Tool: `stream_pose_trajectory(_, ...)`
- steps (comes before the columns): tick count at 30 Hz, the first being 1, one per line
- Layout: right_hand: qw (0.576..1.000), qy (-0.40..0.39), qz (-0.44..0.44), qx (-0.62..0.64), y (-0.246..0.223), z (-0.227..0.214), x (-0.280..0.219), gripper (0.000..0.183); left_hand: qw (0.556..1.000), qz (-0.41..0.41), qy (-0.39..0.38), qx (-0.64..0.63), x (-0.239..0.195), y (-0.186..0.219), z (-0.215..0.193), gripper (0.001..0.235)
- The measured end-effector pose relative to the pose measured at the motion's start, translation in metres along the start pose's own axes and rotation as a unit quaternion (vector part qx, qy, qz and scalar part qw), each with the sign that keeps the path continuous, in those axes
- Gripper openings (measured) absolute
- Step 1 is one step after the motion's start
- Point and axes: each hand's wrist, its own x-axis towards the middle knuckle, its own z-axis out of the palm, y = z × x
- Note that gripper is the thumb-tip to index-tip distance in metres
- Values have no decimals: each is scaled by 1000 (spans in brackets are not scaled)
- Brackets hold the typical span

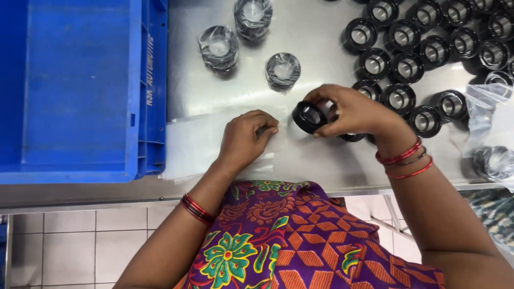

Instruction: Packing circular metal bearings into plastic bags and placing them into a storage bin.

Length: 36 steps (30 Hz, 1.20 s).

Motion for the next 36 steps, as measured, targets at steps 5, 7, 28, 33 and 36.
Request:
stream_pose_trajectory(5,957,-183,61,218,10,2,18,75,995,-59,-16,-82,5,-2,-5,11)
stream_pose_trajectory(7,948,-221,70,219,7,6,27,71,989,-83,-24,-116,7,-9,-7,10)
stream_pose_trajectory(28,865,83,-85,487,0,74,51,61,980,98,107,-136,14,-7,-48,12)
stream_pose_trajectory(33,977,175,-60,110,-47,53,58,68,986,54,127,-90,8,-16,-47,13)
stream_pose_trajectory(36,933,199,-245,-175,-80,38,64,95,988,39,130,-68,1,-15,-49,12)
